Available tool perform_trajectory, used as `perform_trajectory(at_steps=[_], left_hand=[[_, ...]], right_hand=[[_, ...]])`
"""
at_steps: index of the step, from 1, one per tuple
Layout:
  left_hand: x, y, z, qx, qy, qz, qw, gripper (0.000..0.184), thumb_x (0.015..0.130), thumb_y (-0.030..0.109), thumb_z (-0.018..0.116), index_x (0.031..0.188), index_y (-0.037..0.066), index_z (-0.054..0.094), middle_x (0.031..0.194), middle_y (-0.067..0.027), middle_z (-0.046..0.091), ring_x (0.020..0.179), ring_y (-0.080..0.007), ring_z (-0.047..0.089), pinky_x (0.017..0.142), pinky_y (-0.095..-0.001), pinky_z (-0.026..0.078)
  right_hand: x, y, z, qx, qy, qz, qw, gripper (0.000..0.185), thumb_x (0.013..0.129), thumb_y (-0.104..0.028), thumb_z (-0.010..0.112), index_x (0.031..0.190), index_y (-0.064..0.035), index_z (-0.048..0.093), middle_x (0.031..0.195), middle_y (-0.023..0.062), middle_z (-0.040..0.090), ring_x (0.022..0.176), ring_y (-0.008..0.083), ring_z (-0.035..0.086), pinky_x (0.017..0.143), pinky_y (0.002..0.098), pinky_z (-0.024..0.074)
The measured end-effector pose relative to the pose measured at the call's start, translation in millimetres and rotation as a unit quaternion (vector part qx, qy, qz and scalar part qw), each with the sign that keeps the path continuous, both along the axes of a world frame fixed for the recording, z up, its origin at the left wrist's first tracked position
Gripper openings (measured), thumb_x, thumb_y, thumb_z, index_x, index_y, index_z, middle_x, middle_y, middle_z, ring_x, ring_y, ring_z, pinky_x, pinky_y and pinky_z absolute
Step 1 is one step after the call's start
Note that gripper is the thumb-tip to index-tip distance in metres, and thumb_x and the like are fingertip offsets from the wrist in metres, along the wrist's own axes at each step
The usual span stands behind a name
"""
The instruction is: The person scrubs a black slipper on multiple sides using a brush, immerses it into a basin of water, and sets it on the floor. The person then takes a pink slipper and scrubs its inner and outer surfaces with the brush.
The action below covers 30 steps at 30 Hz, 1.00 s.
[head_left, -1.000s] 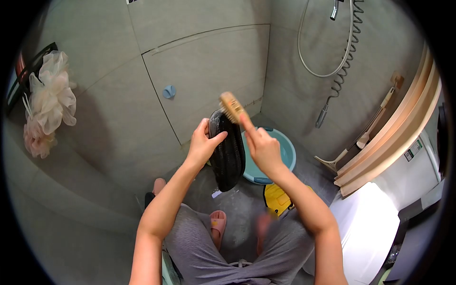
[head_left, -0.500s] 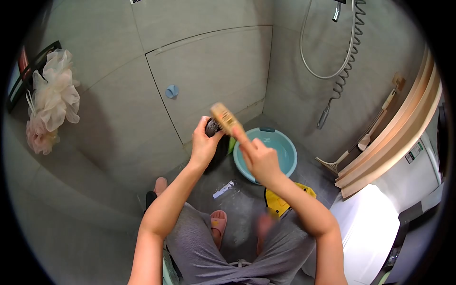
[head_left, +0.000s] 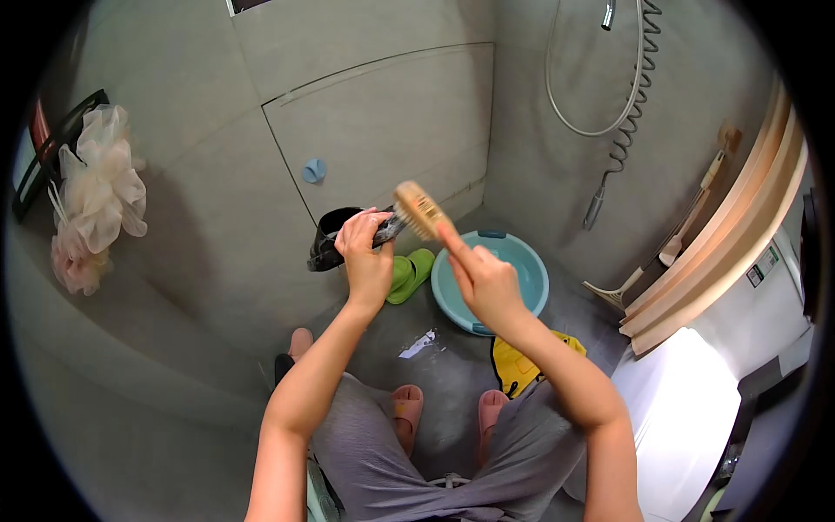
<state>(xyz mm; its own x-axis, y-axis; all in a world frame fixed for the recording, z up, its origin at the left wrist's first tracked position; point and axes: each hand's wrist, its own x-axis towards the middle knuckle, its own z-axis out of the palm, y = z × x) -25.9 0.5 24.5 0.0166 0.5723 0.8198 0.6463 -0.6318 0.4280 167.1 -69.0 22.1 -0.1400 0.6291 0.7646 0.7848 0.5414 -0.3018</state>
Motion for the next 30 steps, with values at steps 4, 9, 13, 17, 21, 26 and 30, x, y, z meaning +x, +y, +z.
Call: perform_trajectory(at_steps=[4, 9, 13, 17, 21, 26, 30], left_hand=[[0.6, 1.1, -3.7, -0.046, -0.024, -0.007, 0.999, 0.028, 0.075, -0.002, 0.067, 0.101, 0.005, 0.066, 0.106, -0.0077, 0.066, 0.112, -0.0271, 0.057, 0.101, -0.0412, 0.033], [-1.6, 6.9, -4.5, -0.001, -0.026, -0.006, 1.0, 0.022, 0.075, -0.002, 0.07, 0.095, 0.003, 0.066, 0.093, -0.0094, 0.066, 0.091, -0.0317, 0.06, 0.079, -0.0399, 0.047], [4.2, -2.1, 3.9, -0.018, -0.035, -0.028, 0.999, 0.023, 0.074, -0.002, 0.071, 0.096, 0.003, 0.066, 0.094, -0.011, 0.066, 0.091, -0.0318, 0.061, 0.08, -0.0403, 0.047], [2.2, 2.6, -3.3, -0.027, -0.061, -0.023, 0.998, 0.029, 0.074, 0.001, 0.074, 0.101, 0.004, 0.065, 0.097, -0.0134, 0.065, 0.09, -0.0313, 0.062, 0.082, -0.04, 0.049], [3.8, -8.5, 11.5, -0.164, -0.092, -0.067, 0.98, 0.032, 0.075, 0.002, 0.074, 0.103, 0.006, 0.061, 0.1, -0.0134, 0.064, 0.097, -0.0349, 0.061, 0.086, -0.042, 0.046], [0.0, 10.4, -18.4, -0.22, -0.102, -0.092, 0.966, 0.037, 0.075, 0.003, 0.075, 0.11, 0.006, 0.061, 0.102, -0.0179, 0.068, 0.1, -0.0377, 0.064, 0.086, -0.0447, 0.049], [2.2, 0.4, 0.3, -0.277, -0.072, -0.099, 0.953, 0.041, 0.077, -0.001, 0.072, 0.115, 0.005, 0.058, 0.107, -0.0213, 0.066, 0.106, -0.0411, 0.061, 0.091, -0.0463, 0.048]], right_hand=[[-5.0, -15.7, -2.0, -0.014, -0.027, 0.002, 1.0, 0.06, 0.091, -0.011, 0.065, 0.148, -0.0259, 0.05, 0.067, 0.0088, 0.051, 0.052, 0.0272, 0.055, 0.048, 0.0396, 0.0467], [-9.3, -12.8, -0.8, 0.021, -0.047, 0.013, 0.999, 0.065, 0.09, -0.014, 0.066, 0.15, -0.0271, 0.045, 0.067, 0.009, 0.052, 0.046, 0.0274, 0.056, 0.043, 0.0401, 0.0476], [2.5, -6.3, 2.0, -0.013, 0.0, -0.028, 1.0, 0.059, 0.091, -0.011, 0.064, 0.147, -0.0239, 0.05, 0.067, 0.0092, 0.052, 0.052, 0.0283, 0.055, 0.048, 0.0403, 0.0463], [-19.7, -27.5, -2.6, -0.038, -0.041, 0.049, 0.997, 0.057, 0.093, -0.012, 0.063, 0.148, -0.0246, 0.049, 0.067, 0.01, 0.053, 0.054, 0.0284, 0.056, 0.051, 0.0406, 0.0476], [1.5, 4.4, -5.8, -0.024, 0.032, -0.019, 0.999, 0.058, 0.096, -0.018, 0.06, 0.15, -0.0294, 0.044, 0.068, 0.0123, 0.056, 0.052, 0.0344, 0.06, 0.048, 0.0456, 0.0495], [-15.4, -18.2, -11.7, -0.063, -0.008, 0.041, 0.997, 0.057, 0.095, -0.014, 0.062, 0.148, -0.0266, 0.048, 0.067, 0.0133, 0.055, 0.059, 0.0325, 0.06, 0.055, 0.0441, 0.0492], [-2.4, 4.5, -11.5, -0.06, 0.035, 0.008, 0.998, 0.059, 0.095, -0.019, 0.061, 0.15, -0.0308, 0.044, 0.068, 0.0153, 0.06, 0.058, 0.0364, 0.063, 0.053, 0.0483, 0.0501]])
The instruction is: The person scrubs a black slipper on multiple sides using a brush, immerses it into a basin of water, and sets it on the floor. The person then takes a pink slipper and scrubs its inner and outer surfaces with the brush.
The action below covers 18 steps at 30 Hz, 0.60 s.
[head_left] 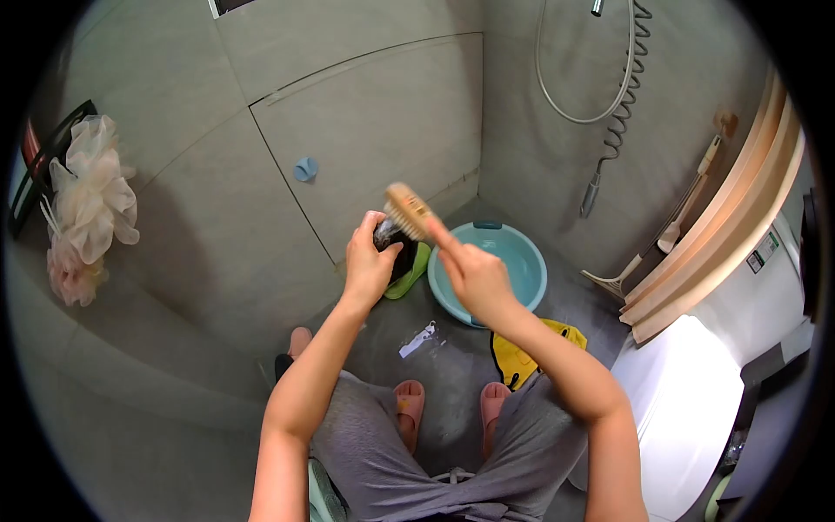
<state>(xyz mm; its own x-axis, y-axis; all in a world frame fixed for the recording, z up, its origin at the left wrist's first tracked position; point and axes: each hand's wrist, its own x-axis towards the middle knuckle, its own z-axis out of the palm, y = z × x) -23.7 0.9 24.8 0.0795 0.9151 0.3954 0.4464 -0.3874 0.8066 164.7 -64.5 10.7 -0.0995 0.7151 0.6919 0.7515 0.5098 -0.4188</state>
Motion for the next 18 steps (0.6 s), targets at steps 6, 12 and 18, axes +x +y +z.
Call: perform_trajectory(at_steps=[6, 12, 18], left_hand=[[-4.0, 6.4, -12.5, 0.091, 0.042, 0.013, 0.995, 0.042, 0.077, -0.002, 0.071, 0.117, 0.001, 0.057, 0.111, -0.0216, 0.066, 0.113, -0.0426, 0.059, 0.094, -0.046, 0.047], [-5.1, -2.8, 0.1, -0.078, 0.017, -0.022, 0.997, 0.041, 0.082, 0.001, 0.071, 0.117, -0.001, 0.048, 0.11, -0.0193, 0.064, 0.097, -0.036, 0.065, 0.086, -0.0405, 0.05], [1.3, -4.7, -3.1, -0.227, -0.291, -0.138, 0.919, 0.039, 0.085, -0.001, 0.069, 0.115, 0.006, 0.045, 0.105, -0.0076, 0.06, 0.089, -0.0191, 0.064, 0.071, -0.0312, 0.053]], right_hand=[[-10.0, -21.4, -0.7, -0.061, -0.021, 0.022, 0.998, 0.057, 0.095, -0.014, 0.06, 0.149, -0.0254, 0.046, 0.072, 0.0161, 0.06, 0.063, 0.0355, 0.062, 0.059, 0.0448, 0.0501], [4.3, 5.1, -17.9, -0.056, -0.055, -0.067, 0.995, 0.057, 0.097, -0.017, 0.058, 0.151, -0.0292, 0.042, 0.072, 0.0131, 0.059, 0.063, 0.035, 0.063, 0.057, 0.0459, 0.0514], [-11.8, -12.3, -21.9, 0.024, -0.034, 0.018, 0.999, 0.06, 0.096, -0.019, 0.06, 0.152, -0.0272, 0.042, 0.073, 0.0121, 0.056, 0.056, 0.034, 0.062, 0.05, 0.0454, 0.0516]])
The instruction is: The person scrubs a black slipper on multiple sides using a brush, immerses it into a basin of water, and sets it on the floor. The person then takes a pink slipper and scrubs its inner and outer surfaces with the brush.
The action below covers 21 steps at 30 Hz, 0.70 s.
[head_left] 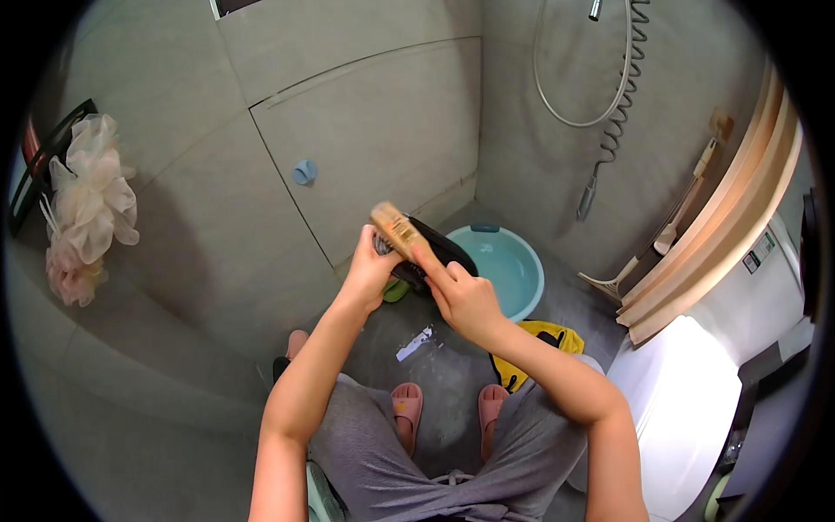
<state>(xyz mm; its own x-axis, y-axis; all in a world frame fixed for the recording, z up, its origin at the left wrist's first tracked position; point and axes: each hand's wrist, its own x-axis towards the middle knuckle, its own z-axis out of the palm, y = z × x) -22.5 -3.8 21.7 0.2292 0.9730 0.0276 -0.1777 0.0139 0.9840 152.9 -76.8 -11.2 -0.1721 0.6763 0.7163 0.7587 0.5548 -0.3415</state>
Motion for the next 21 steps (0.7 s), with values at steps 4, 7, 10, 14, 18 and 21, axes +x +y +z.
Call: perform_trajectory(at_steps=[4, 7, 10, 14, 18, 21], left_hand=[[0.0, 5.3, -4.2, -0.075, -0.108, -0.038, 0.991, 0.038, 0.085, -0.006, 0.065, 0.114, 0.006, 0.043, 0.105, -0.009, 0.06, 0.089, -0.0208, 0.065, 0.072, -0.0354, 0.057], [2.5, 7.6, -8.6, -0.113, -0.177, -0.048, 0.977, 0.038, 0.084, -0.008, 0.061, 0.114, 0.006, 0.042, 0.105, -0.0096, 0.06, 0.091, -0.022, 0.065, 0.074, -0.0375, 0.057], [2.1, 9.9, -12.9, -0.103, -0.231, -0.068, 0.965, 0.038, 0.082, -0.008, 0.056, 0.114, 0.009, 0.044, 0.106, -0.0095, 0.059, 0.094, -0.0243, 0.063, 0.078, -0.0402, 0.054], [6.3, 7.8, -10.7, -0.116, -0.242, -0.058, 0.962, 0.038, 0.082, -0.008, 0.057, 0.113, 0.011, 0.046, 0.108, -0.0081, 0.059, 0.096, -0.0249, 0.062, 0.082, -0.0432, 0.053], [5.0, 13.1, -18.8, -0.114, -0.239, -0.042, 0.963, 0.037, 0.081, -0.007, 0.058, 0.11, 0.012, 0.046, 0.108, -0.0073, 0.06, 0.099, -0.0242, 0.062, 0.083, -0.0421, 0.051], [4.5, 13.7, -23.6, -0.123, -0.251, -0.038, 0.96, 0.037, 0.082, -0.006, 0.06, 0.11, 0.013, 0.047, 0.109, -0.007, 0.061, 0.1, -0.0236, 0.062, 0.084, -0.0412, 0.05]], right_hand=[[12.2, 21.6, 4.3, 0.016, -0.011, -0.071, 0.997, 0.061, 0.094, -0.019, 0.063, 0.151, -0.0285, 0.044, 0.069, 0.01, 0.054, 0.053, 0.0312, 0.062, 0.047, 0.0436, 0.0512], [9.0, 11.5, 2.4, 0.019, -0.001, -0.055, 0.998, 0.062, 0.093, -0.019, 0.063, 0.151, -0.0295, 0.043, 0.068, 0.0099, 0.054, 0.051, 0.031, 0.061, 0.046, 0.0436, 0.0508], [3.5, 1.4, 5.4, 0.035, -0.055, -0.021, 0.998, 0.063, 0.093, -0.018, 0.063, 0.152, -0.0286, 0.042, 0.068, 0.0093, 0.053, 0.049, 0.03, 0.06, 0.044, 0.0421, 0.05], [15.0, 20.7, 12.7, 0.006, -0.023, -0.094, 0.995, 0.062, 0.092, -0.014, 0.063, 0.15, -0.0272, 0.045, 0.068, 0.009, 0.054, 0.053, 0.0297, 0.06, 0.047, 0.0418, 0.05], [1.7, -1.6, 4.6, -0.003, -0.045, -0.054, 0.998, 0.066, 0.09, -0.015, 0.067, 0.151, -0.0298, 0.044, 0.068, 0.0094, 0.055, 0.05, 0.031, 0.059, 0.046, 0.0438, 0.05], [9.1, 8.2, 6.3, -0.015, -0.059, -0.091, 0.994, 0.061, 0.094, -0.02, 0.061, 0.151, -0.0311, 0.042, 0.067, 0.0112, 0.057, 0.05, 0.0327, 0.062, 0.045, 0.046, 0.0509]])
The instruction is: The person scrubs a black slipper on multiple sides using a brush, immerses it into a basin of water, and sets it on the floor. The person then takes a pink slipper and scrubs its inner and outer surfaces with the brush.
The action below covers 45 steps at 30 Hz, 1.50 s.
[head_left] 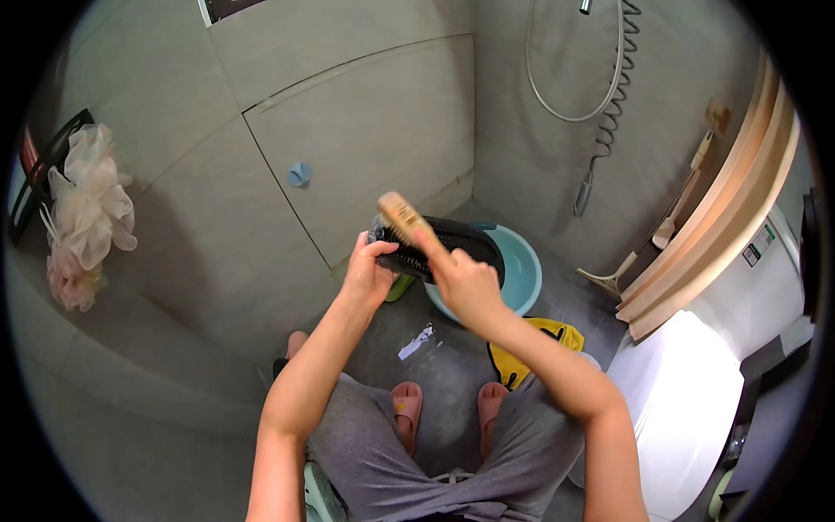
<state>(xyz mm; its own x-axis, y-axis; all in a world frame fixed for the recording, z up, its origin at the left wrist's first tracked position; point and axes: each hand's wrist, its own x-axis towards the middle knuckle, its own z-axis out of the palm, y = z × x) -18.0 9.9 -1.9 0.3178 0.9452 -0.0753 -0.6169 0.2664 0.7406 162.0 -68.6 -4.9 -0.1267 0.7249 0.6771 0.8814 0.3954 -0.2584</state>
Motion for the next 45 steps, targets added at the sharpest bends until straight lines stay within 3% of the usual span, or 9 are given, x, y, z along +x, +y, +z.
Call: perform_trajectory(at_steps=[6, 7, 12, 22, 26, 32, 34, 37, 45], left_hand=[[8.4, -0.7, 3.4, 0.049, 0.025, 0.084, 0.995, 0.038, 0.087, -0.001, 0.062, 0.119, 0.014, 0.049, 0.118, -0.005, 0.062, 0.106, -0.022, 0.061, 0.087, -0.0408, 0.05], [11.6, -5.6, 7.1, 0.048, 0.024, 0.083, 0.995, 0.038, 0.087, -0.001, 0.062, 0.119, 0.014, 0.049, 0.118, -0.005, 0.062, 0.106, -0.022, 0.061, 0.087, -0.0408, 0.05], [26.0, -31.4, 24.0, 0.04, -0.044, -0.096, 0.994, 0.049, 0.086, -0.004, 0.06, 0.132, 0.009, 0.048, 0.129, -0.0067, 0.06, 0.119, -0.0252, 0.058, 0.101, -0.052, 0.05], [5.6, -21.9, 35.6, 0.087, 0.124, -0.103, 0.983, 0.05, 0.085, 0.005, 0.061, 0.133, 0.003, 0.047, 0.128, -0.0146, 0.059, 0.116, -0.0292, 0.061, 0.096, -0.0508, 0.054], [-1.7, -17.0, 26.5, 0.025, 0.134, -0.16, 0.978, 0.045, 0.09, 0.015, 0.07, 0.13, 0.005, 0.052, 0.117, -0.0091, 0.064, 0.103, -0.0221, 0.066, 0.088, -0.0441, 0.056], [-6.7, -18.7, 34.3, 0.124, 0.203, -0.095, 0.967, 0.039, 0.085, -0.003, 0.071, 0.123, -0.001, 0.061, 0.117, -0.0093, 0.067, 0.107, -0.019, 0.065, 0.094, -0.0336, 0.053], [-1.2, -18.0, 28.7, 0.364, 0.324, 0.029, 0.873, 0.035, 0.085, -0.005, 0.069, 0.12, -0.002, 0.065, 0.12, -0.0082, 0.066, 0.114, -0.0177, 0.061, 0.099, -0.0315, 0.047], [1.3, -11.7, 22.1, 0.402, 0.356, 0.102, 0.837, 0.038, 0.08, -0.007, 0.07, 0.118, -0.003, 0.067, 0.126, -0.0084, 0.064, 0.126, -0.0211, 0.055, 0.105, -0.0323, 0.041], [6.2, -18.9, 27.0, 0.502, 0.445, 0.193, 0.716, 0.049, 0.074, -0.007, 0.075, 0.119, 0.009, 0.072, 0.127, -0.0059, 0.064, 0.136, -0.0315, 0.047, 0.112, -0.0407, 0.039]], right_hand=[[30.7, 21.1, 2.6, -0.08, 0.071, -0.034, 0.994, 0.055, 0.1, -0.027, 0.056, 0.153, -0.0247, 0.039, 0.073, 0.0162, 0.066, 0.067, 0.0371, 0.067, 0.061, 0.0479, 0.0534], [31.1, 23.5, -0.7, -0.16, 0.231, 0.0, 0.96, 0.055, 0.101, -0.028, 0.055, 0.152, -0.0185, 0.039, 0.077, 0.0174, 0.067, 0.069, 0.0353, 0.068, 0.064, 0.0455, 0.053], [24.5, 17.4, 5.7, -0.238, 0.43, 0.036, 0.87, 0.049, 0.105, -0.027, 0.049, 0.147, -0.005, 0.041, 0.09, 0.0189, 0.07, 0.082, 0.0333, 0.069, 0.073, 0.0404, 0.0516], [16.7, 8.6, -5.6, -0.044, 0.148, 0.077, 0.985, 0.058, 0.098, -0.015, 0.059, 0.151, -0.0115, 0.037, 0.11, 0.023, 0.067, 0.088, 0.0422, 0.067, 0.072, 0.045, 0.0539], [26.6, 10.0, -2.5, 0.005, 0.02, 0.082, 0.996, 0.064, 0.093, -0.023, 0.066, 0.151, -0.0144, 0.039, 0.09, 0.0153, 0.07, 0.069, 0.0338, 0.067, 0.057, 0.042, 0.0521], [50.9, 11.6, 23.8, 0.071, 0.136, 0.018, 0.988, 0.062, 0.096, -0.023, 0.063, 0.153, -0.0178, 0.039, 0.076, 0.0134, 0.067, 0.059, 0.0314, 0.065, 0.051, 0.0416, 0.0482], [48.2, 1.5, 29.5, -0.003, 0.178, -0.018, 0.984, 0.059, 0.097, -0.023, 0.061, 0.152, -0.0203, 0.041, 0.075, 0.0135, 0.066, 0.058, 0.0317, 0.064, 0.051, 0.0426, 0.0475], [37.2, -3.8, 17.2, 0.112, 0.048, 0.133, 0.984, 0.061, 0.093, -0.018, 0.065, 0.15, -0.0275, 0.046, 0.064, 0.0098, 0.055, 0.051, 0.0292, 0.057, 0.048, 0.0411, 0.0457], [50.9, 11.3, 17.9, 0.096, 0.046, -0.003, 0.994, 0.062, 0.09, -0.022, 0.069, 0.148, -0.0312, 0.049, 0.06, 0.0055, 0.047, 0.046, 0.0243, 0.053, 0.044, 0.0383, 0.0449]])
